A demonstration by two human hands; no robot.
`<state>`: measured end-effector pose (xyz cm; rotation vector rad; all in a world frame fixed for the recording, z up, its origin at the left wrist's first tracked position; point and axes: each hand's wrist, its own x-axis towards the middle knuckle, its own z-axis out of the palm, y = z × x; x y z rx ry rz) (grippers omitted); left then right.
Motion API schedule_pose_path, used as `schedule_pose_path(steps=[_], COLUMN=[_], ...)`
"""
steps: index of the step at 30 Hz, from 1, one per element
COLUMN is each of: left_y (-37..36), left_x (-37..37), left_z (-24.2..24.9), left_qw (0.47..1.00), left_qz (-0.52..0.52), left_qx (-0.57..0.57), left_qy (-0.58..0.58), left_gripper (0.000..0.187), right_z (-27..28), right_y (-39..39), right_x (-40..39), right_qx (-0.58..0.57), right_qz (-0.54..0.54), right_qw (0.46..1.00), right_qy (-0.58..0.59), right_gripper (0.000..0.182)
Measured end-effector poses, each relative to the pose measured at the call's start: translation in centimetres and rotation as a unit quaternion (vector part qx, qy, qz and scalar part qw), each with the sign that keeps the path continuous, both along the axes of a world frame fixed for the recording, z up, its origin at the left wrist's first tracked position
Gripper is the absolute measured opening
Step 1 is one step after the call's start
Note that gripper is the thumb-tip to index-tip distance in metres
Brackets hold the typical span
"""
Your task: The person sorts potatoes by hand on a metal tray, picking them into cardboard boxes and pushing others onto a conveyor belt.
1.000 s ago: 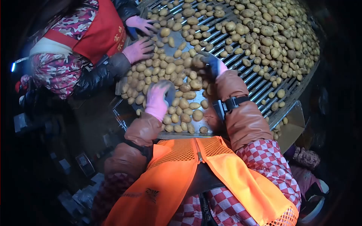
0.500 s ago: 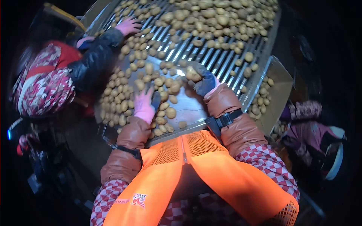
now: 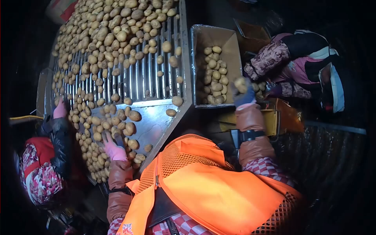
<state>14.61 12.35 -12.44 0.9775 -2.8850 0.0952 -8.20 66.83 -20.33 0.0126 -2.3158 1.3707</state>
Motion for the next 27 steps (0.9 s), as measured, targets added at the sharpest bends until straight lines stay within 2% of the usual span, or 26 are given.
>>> schedule_pose_path(steps=[1, 2, 3, 5, 8, 10, 12, 13, 14, 15, 16, 17, 18, 19, 21, 23, 24, 25, 27], left_y=[-0.6, -1.0, -1.2, -0.7, 0.0, 0.0, -0.4, -0.5, -0.4, 0.3, -0.6, 0.8, 0.8, 1.2, 2.0, 2.5, 1.8, 1.1, -1.4], left_x=[0.1, 0.2, 0.2, -0.3, -0.1, -0.2, -0.3, -0.4, -0.3, -0.9, -0.6, -1.6, -2.6, -3.1, -2.8, -2.5, -1.4, 0.3, 4.5], left_z=[-0.7, -0.7, -0.8, -0.6, -0.2, 0.1, -0.1, -0.4, -0.2, 0.5, -1.0, 1.5, 2.6, 2.6, 2.5, 4.5, 5.1, 5.1, 4.9], left_qw=[0.999, 0.999, 0.999, 0.999, 0.999, 0.999, 1.0, 0.999, 0.999, 0.996, 1.0, 0.998, 0.995, 0.996, 0.992, 0.983, 0.99, 0.995, 0.997], left_qz=[-0.006, 0.0, 0.005, 0.015, 0.029, 0.028, 0.008, -0.017, -0.026, 0.013, -0.001, 0.026, 0.024, 0.015, -0.049, -0.066, -0.116, -0.074, 0.007], left_qx=[-0.034, -0.029, -0.027, -0.014, 0.008, 0.007, 0.013, 0.023, 0.029, -0.021, -0.004, 0.056, 0.092, 0.088, 0.053, 0.137, 0.05, 0.057, 0.076], left_qy=[-0.012, -0.025, -0.034, -0.035, -0.016, -0.025, -0.007, 0.023, 0.03, -0.084, 0.001, 0.003, -0.036, 0.022, 0.1, 0.101, 0.058, 0.035, -0.015], left_gripper=[0.059, 0.058, 0.058, 0.057, 0.058, 0.059, 0.062, 0.064, 0.067, 0.064, 0.062, 0.061, 0.061, 0.062, 0.063, 0.067, 0.065, 0.063, 0.059], right_z=[-1.0, -2.2, -3.5, -4.1, -5.2, -3.5, 2.5, 3.7, 3.6, 3.6, 4.5, 5.0, 5.7, 6.4, 7.4, 6.7, 8.9, 11.1, 10.2], right_y=[3.0, 6.3, 9.7, 15.3, 15.8, 13.2, 9.3, 7.3, 6.1, 4.3, 2.0, -0.3, -3.0, -5.3, -9.6, -13.0, -15.5, -17.5, -20.6], right_x=[0.7, 0.8, 0.9, 1.8, 2.8, 3.9, 4.9, 5.0, 4.8, 4.4, 4.3, 4.0, 4.1, 4.0, 4.0, 2.0, 1.9, 2.1, 0.7], right_qx=[0.076, -0.299, -0.661, -0.695, -0.676, -0.649, -0.636, -0.633, -0.663, -0.655, -0.655, -0.65, -0.623, -0.595, -0.592, -0.575, -0.559, -0.541, -0.557], right_qz=[-0.052, 0.005, -0.076, -0.21, -0.203, -0.168, -0.101, -0.061, 0.004, 0.022, 0.064, 0.129, 0.157, 0.18, 0.267, 0.353, 0.326, 0.3, 0.368], right_qw=[0.993, 0.953, 0.74, 0.66, 0.672, 0.693, 0.696, 0.698, 0.678, 0.676, 0.669, 0.658, 0.667, 0.681, 0.631, 0.562, 0.567, 0.574, 0.502], right_qy=[0.078, -0.056, -0.095, -0.192, -0.226, -0.265, -0.318, -0.33, -0.318, -0.336, -0.344, -0.359, -0.377, -0.388, -0.424, -0.479, -0.51, -0.536, -0.55], right_gripper=[0.041, 0.042, 0.046, 0.044, 0.042, 0.041, 0.043, 0.045, 0.047, 0.048, 0.049, 0.049, 0.05, 0.051, 0.054, 0.055, 0.054, 0.054, 0.05])
